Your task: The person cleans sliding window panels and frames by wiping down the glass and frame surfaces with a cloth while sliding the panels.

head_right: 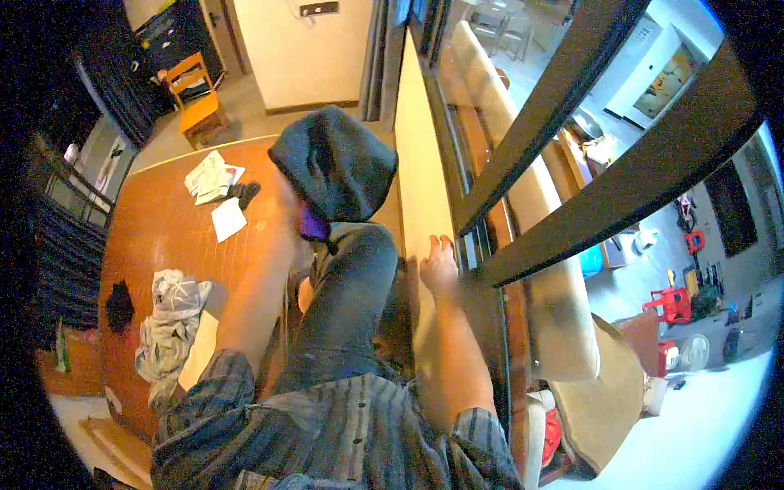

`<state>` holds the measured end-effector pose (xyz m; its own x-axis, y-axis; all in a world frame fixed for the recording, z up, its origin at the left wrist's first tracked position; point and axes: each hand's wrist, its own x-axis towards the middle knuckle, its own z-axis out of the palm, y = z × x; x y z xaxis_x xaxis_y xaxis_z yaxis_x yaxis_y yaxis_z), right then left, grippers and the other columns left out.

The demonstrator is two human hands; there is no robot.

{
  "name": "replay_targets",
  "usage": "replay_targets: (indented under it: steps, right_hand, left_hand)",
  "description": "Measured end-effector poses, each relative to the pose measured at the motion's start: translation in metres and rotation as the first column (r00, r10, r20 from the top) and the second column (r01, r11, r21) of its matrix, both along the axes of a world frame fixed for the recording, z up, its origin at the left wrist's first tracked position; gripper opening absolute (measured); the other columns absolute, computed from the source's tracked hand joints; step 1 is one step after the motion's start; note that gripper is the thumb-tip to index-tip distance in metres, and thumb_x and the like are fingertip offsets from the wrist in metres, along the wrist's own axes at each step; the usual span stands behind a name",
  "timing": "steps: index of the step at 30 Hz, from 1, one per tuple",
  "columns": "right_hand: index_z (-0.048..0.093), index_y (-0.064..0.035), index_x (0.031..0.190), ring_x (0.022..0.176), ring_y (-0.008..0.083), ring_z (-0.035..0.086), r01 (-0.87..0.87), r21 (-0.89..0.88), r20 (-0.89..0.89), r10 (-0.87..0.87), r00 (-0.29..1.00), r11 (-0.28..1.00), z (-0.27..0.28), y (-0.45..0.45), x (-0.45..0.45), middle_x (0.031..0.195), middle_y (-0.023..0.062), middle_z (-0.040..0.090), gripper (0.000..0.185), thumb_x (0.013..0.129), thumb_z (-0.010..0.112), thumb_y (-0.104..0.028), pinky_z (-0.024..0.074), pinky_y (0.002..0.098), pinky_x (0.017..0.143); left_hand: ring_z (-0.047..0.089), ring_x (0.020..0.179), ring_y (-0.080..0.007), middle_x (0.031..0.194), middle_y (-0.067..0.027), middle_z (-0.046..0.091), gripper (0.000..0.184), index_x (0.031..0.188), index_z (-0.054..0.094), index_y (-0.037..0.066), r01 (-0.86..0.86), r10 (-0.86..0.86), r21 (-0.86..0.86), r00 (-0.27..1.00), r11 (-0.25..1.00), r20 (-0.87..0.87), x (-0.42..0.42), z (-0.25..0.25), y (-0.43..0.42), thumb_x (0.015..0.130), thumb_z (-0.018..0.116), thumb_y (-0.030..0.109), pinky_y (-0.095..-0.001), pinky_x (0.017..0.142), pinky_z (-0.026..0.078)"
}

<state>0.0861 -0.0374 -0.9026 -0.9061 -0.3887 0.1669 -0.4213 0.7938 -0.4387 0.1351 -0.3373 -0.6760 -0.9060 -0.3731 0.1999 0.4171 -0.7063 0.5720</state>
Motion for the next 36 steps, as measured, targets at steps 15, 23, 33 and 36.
replay_targets:
  steps: [15,23,33,36]
  right_hand:
    - [0.048,-0.0022,0.142,0.134,0.0431,0.047,-0.016,0.155,-0.106,0.033,0.994,0.988,-0.005,0.010,0.024,0.146,0.0232,0.041,0.064,0.082,0.071,-0.008,0.0479,0.0475,0.107]
    - [0.046,-0.0046,0.145,0.137,0.0416,0.045,-0.024,0.216,-0.031,0.031,0.999,0.976,0.007,0.022,0.047,0.152,0.0236,0.038,0.065,0.085,0.068,-0.012,0.0488,0.0474,0.107]
    - [0.048,-0.0020,0.143,0.143,0.0439,0.038,-0.066,0.259,-0.052,0.082,0.995,0.964,0.008,0.022,0.043,0.152,0.0271,0.038,0.062,0.084,0.068,-0.008,0.0437,0.0495,0.112]
    - [0.049,0.0003,0.142,0.145,0.0440,0.036,-0.079,0.245,-0.047,0.093,0.994,0.966,0.011,0.022,0.044,0.150,0.0274,0.041,0.060,0.085,0.067,-0.007,0.0395,0.0497,0.116]
  left_hand:
    - [0.061,0.122,-0.0311,0.136,-0.0148,0.063,0.059,0.140,0.055,0.002,-0.327,0.324,0.043,0.945,0.944,0.050,0.125,-0.015,-0.087,0.105,0.040,0.047,-0.0454,0.109,0.047]
    - [0.061,0.121,-0.0312,0.135,-0.0154,0.063,0.059,0.140,0.055,0.001,-0.353,0.343,0.100,0.934,0.930,0.101,0.180,-0.022,-0.073,0.104,0.041,0.047,-0.0454,0.109,0.047]
    - [0.061,0.121,-0.0314,0.134,-0.0162,0.063,0.060,0.139,0.055,0.001,-0.316,0.281,0.241,0.945,0.917,0.168,0.191,-0.045,-0.038,0.104,0.043,0.047,-0.0454,0.109,0.048]
    - [0.061,0.121,-0.0315,0.134,-0.0164,0.063,0.060,0.139,0.055,0.000,-0.363,0.325,0.254,0.928,0.896,0.180,0.203,-0.038,-0.052,0.104,0.043,0.047,-0.0454,0.108,0.048]
